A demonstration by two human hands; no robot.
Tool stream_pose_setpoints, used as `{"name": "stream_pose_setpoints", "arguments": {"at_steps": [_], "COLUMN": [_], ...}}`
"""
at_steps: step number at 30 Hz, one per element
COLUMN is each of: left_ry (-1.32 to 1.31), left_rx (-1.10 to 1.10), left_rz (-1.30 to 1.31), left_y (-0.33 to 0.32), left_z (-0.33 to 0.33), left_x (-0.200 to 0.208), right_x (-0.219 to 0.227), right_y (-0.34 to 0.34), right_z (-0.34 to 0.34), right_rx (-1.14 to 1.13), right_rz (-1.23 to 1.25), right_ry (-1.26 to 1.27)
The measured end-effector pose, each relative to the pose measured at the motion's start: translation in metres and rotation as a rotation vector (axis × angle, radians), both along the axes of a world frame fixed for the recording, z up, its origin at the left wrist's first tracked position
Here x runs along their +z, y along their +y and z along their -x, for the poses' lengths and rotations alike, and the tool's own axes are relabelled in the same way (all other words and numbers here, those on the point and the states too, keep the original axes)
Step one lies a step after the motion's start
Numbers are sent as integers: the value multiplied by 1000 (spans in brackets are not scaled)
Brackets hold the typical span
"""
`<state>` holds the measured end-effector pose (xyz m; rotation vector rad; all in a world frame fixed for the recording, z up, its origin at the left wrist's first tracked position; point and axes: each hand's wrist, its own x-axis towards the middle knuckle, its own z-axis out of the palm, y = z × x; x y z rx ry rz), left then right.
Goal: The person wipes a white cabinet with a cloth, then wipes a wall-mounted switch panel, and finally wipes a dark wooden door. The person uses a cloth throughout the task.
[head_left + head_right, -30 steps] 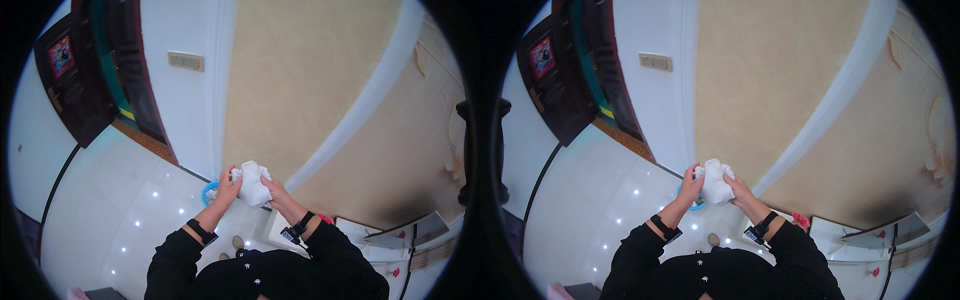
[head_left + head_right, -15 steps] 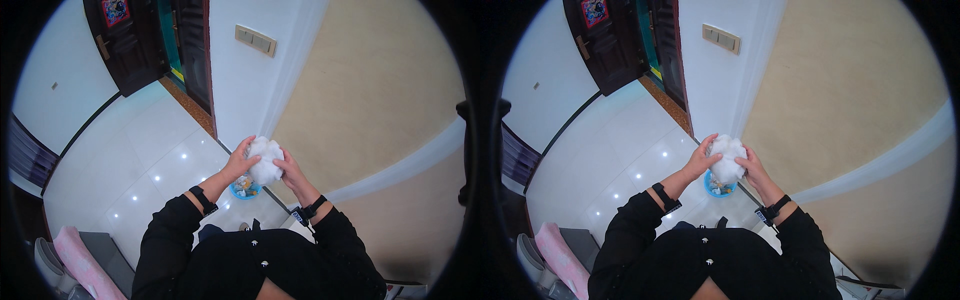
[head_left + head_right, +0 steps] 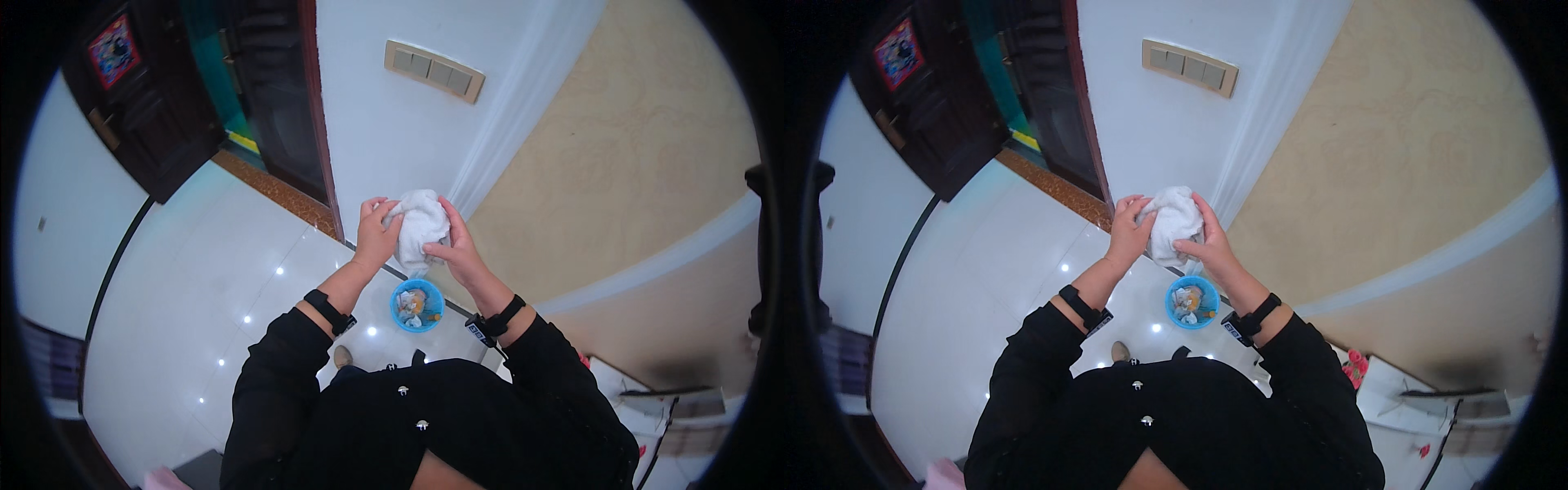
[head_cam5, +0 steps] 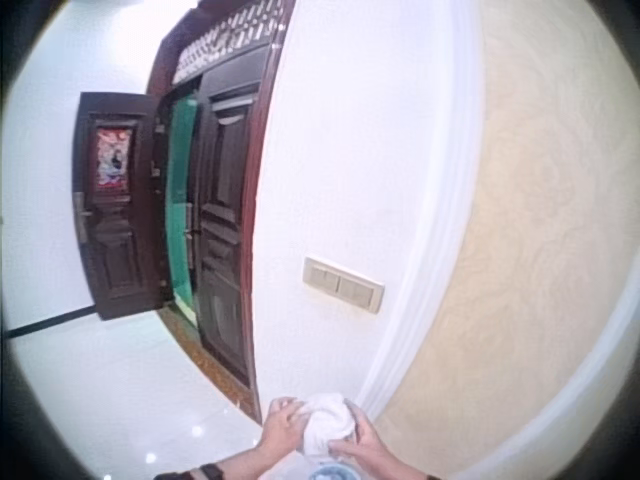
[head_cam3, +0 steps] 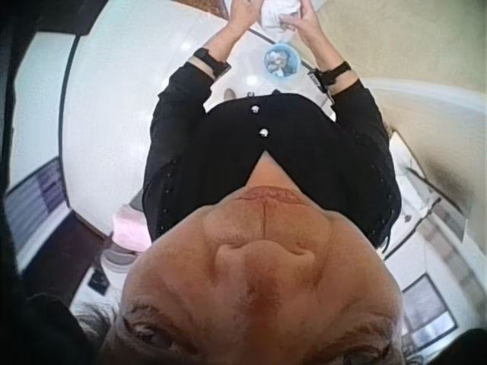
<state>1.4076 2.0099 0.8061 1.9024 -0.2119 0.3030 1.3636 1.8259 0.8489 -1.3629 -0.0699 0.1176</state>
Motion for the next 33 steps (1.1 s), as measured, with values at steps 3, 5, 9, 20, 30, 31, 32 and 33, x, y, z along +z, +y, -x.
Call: {"name": "stream_pose_setpoints", "arguments": {"at_steps": [3, 5, 9, 20, 30, 31, 32, 33], "left_ry": [-19, -34, -148, -396, -752, -804, -844, -923], "left_rx": [-142, -308, -526, -393, -292, -259, -231, -238], "left_rz": [19, 52, 105, -114, -270, -256, -248, -251], "left_y": [21, 23, 29, 4, -39, -37, -35, -35], "left_z": [-59, -77, -82, -164, -203, -207, -211, -219], "left_x": [15, 14, 17, -14, -12, -14, -18, -19], "right_x": [4, -11, -19, -28, -53, -58, -64, -68], "right_y": [19, 16, 13, 15, 15, 17, 21, 24], "right_z": [-47, -66, -72, -123, -146, -151, -156, -165], "right_rx": [-88, -227, -403, -489, -817, -853, -892, -941], "right_rz": [185, 302, 595, 973, 1461, 1463, 1453, 1448], "right_ry": [5, 7, -416, -692, -747, -741, -735, -731]}}
